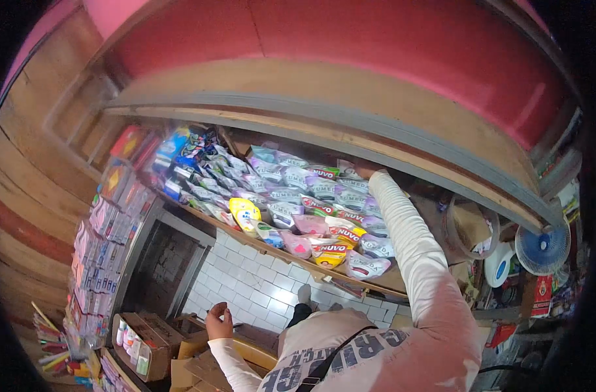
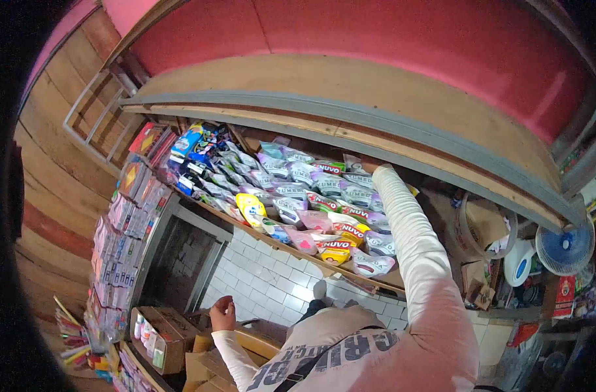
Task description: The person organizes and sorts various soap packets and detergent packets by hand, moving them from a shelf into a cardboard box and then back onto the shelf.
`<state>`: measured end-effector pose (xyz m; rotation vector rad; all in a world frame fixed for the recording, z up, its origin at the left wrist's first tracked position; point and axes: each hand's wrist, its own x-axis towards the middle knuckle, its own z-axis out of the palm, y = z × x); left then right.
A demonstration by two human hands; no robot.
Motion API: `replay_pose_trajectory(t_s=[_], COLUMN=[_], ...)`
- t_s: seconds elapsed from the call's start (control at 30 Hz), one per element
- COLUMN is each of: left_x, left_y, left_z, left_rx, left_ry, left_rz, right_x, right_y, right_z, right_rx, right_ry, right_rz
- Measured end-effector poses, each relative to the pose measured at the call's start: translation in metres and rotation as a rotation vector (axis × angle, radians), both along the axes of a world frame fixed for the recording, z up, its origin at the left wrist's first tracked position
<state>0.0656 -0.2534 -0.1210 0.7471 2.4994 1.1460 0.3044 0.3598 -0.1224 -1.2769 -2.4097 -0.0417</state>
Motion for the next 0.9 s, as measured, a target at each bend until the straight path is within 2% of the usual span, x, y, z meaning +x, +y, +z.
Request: replay_pose_trajectory(t_s=[0.1, 0.2, 0.3, 0.37, 0.4, 0.43, 0.5, 0.63, 0.73, 0.8, 0.9], left_x=[-0.004, -0.005, 0.003, -0.004, -0.015, -0.028, -0.053, -0.122, -0.181, -0.211, -0.264], left_y=[-0.007, -0.008, 0.005, 0.011, 0.014, 0.019, 0.034, 0.11, 0.196, 0.259, 0.37], left_z=[-0.003, -0.005, 0.03, 0.038, 0.035, 0.029, 0.032, 0.045, 0.048, 0.064, 0.048], left_rx=[-0.02, -0.02, -0.058, -0.089, -0.047, -0.007, 0.069, 0.227, 0.325, 0.322, 0.349], left_ry=[0.011, 0.017, 0.043, 0.056, 0.074, 0.09, 0.122, 0.141, 0.12, 0.213, 0.173], left_rz=[0.039, 0.039, 0.039, 0.02, -0.006, -0.035, -0.102, -0.244, -0.397, -0.508, -0.616], right_x=[-0.007, -0.01, -0.01, -0.006, -0.006, -0.005, -0.002, -0.008, -0.032, -0.059, -0.116], right_y=[0.021, 0.014, 0.004, 0.014, 0.014, -0.008, 0.003, -0.015, -0.026, -0.023, -0.03], right_z=[-0.013, 0.003, 0.01, 0.009, 0.008, 0.025, 0.022, 0.045, 0.069, 0.06, 0.056], right_rx=[-0.218, -0.294, -0.149, -0.276, -0.342, -0.227, -0.25, -0.088, -0.245, -0.238, -0.278], right_ry=[-0.259, -0.27, -0.149, -0.155, -0.159, -0.034, -0.125, -0.19, -0.14, -0.083, -0.122], right_rz=[-0.063, -0.001, 0.026, 0.032, 0.03, -0.002, -0.036, -0.046, -0.052, 0.004, -0.037])
